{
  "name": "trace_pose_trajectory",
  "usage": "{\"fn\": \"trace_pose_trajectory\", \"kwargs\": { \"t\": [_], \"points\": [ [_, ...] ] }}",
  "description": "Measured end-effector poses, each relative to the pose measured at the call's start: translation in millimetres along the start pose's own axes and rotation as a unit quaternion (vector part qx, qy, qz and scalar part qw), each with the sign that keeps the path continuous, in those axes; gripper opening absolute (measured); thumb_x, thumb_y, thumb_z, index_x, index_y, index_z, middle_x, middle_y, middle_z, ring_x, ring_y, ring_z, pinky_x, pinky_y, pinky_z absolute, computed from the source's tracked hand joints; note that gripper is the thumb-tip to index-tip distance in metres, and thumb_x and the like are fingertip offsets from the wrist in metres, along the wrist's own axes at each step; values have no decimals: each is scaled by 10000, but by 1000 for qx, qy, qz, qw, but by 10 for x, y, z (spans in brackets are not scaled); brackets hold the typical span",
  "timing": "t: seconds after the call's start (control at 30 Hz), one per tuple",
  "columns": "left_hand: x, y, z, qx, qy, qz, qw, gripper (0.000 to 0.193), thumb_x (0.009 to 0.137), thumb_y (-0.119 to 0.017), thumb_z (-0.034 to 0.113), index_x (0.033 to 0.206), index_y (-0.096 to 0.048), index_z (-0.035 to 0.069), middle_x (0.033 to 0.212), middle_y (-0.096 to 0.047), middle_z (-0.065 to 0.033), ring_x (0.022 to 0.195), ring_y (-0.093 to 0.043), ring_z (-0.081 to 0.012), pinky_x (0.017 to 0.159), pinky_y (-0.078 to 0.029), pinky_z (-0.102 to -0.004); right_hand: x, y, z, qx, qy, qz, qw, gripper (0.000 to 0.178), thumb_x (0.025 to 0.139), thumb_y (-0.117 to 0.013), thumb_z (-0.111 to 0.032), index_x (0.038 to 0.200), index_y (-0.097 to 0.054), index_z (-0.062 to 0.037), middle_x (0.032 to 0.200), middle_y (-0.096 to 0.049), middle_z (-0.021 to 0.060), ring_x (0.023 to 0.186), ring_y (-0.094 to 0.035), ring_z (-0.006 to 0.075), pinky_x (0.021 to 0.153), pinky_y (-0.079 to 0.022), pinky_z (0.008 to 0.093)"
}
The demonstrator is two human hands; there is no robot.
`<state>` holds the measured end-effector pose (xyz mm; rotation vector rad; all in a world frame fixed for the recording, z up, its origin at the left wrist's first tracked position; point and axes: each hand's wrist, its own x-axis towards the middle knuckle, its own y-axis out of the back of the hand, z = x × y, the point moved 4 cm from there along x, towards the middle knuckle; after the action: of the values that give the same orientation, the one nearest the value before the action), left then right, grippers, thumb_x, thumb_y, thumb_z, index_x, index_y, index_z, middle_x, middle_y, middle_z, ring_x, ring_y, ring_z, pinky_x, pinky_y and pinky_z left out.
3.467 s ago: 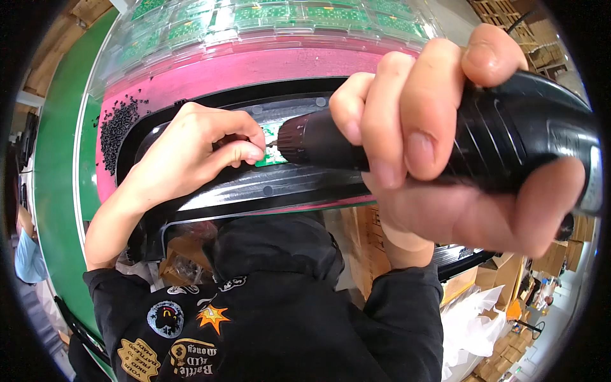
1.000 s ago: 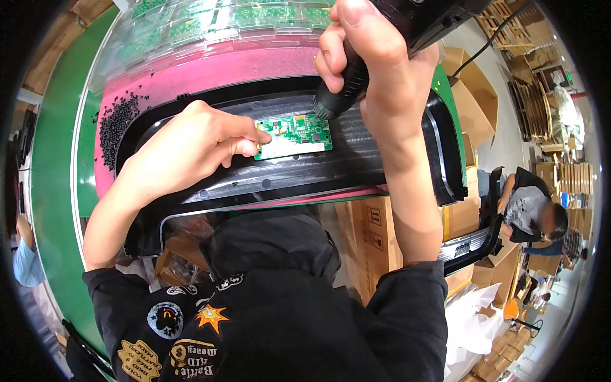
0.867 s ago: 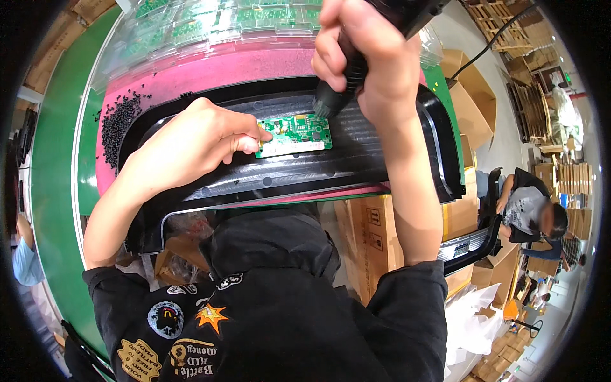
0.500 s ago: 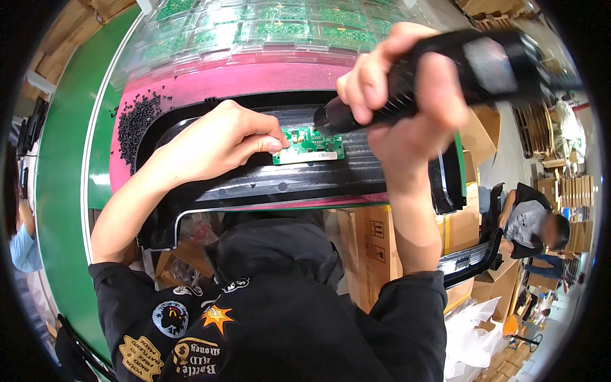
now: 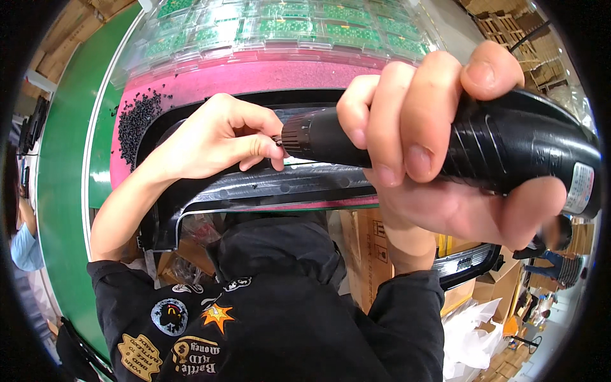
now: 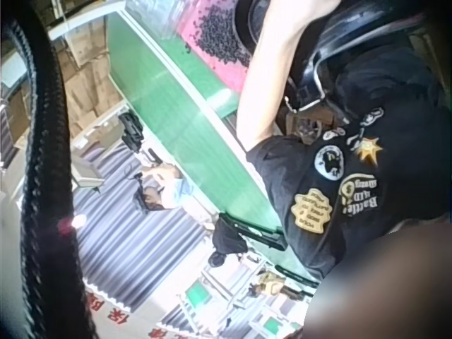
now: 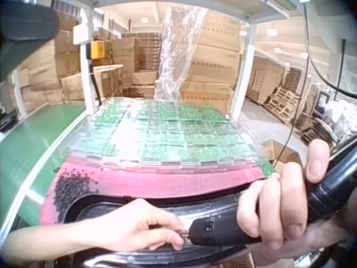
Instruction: Mounting a circuit board into a black plastic component housing using an electric screwdriver.
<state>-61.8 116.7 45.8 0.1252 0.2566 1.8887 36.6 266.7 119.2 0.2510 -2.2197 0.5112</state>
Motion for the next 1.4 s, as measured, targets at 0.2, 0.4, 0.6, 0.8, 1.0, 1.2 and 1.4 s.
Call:
{"fn": "trace_pose_trajectory", "kwargs": {
  "t": [0.2, 0.4, 0.6, 0.8, 1.0, 1.2, 1.4],
  "points": [
    [-27, 108, -33, 272, -74, 52, 958, 116, 784, -690, 31, 876, -658, -32, 773, -681, -126, 679, -659, -209, 647, -513, -315, 59, 115, 323, -56, -29, -5, 998, 570, 880, -497, -569, 1113, -492, -48, 674, -495, -15, 505, -425, 87, 569, -359, 278],
    [-85, -52, -134, 260, -38, -143, 954, 157, 735, -712, 37, 870, -673, -31, 839, -670, -126, 806, -656, -291, 715, -519, -362, 19, 225, 600, -79, -93, 87, 989, 470, 912, -449, -511, 1057, -525, -70, 616, -478, 12, 473, -396, 105, 536, -344, 281],
    [-137, -105, -182, 291, -117, -134, 940, 135, 755, -697, 83, 861, -682, 0, 798, -640, -107, 805, -644, -302, 698, -509, -385, 34, 225, 647, -75, -117, 67, 988, 451, 913, -451, -495, 1042, -523, -69, 608, -484, 25, 472, -401, 110, 532, -350, 286],
    [-151, -147, -109, 329, -6, -175, 928, 75, 766, -669, 80, 782, -641, 12, 770, -598, -101, 777, -628, -317, 645, -501, -412, 55, 98, 702, -106, -137, 106, 979, 423, 890, -536, -449, 1002, -496, -43, 585, -486, 54, 458, -418, 134, 505, -377, 283],
    [-171, -170, -87, 405, -69, -176, 895, 92, 761, -641, 63, 830, -611, 9, 792, -600, -105, 778, -626, -321, 617, -501, -412, 62, 21, 763, -124, -202, 172, 956, 436, 840, -639, -404, 964, -478, -18, 567, -487, 87, 451, -436, 152, 460, -390, 271],
    [-107, -6, -87, 382, -35, -74, 921, 132, 747, -599, -12, 877, -606, -31, 777, -642, -134, 732, -650, -297, 634, -516, -375, 52, 37, 804, -145, -256, 209, 933, 444, 826, -651, -385, 977, -481, -4, 576, -488, 90, 466, -445, 149, 441, -378, 264],
    [-17, 149, -225, 287, -30, 27, 957, 84, 835, -532, -22, 885, -589, -59, 678, -611, -158, 646, -626, -292, 621, -494, -363, 65, -22, 749, -116, -237, 186, 946, 381, 842, -641, -322, 977, -506, 8, 591, -497, 89, 471, -448, 143, 443, -379, 259]
  ]
}}
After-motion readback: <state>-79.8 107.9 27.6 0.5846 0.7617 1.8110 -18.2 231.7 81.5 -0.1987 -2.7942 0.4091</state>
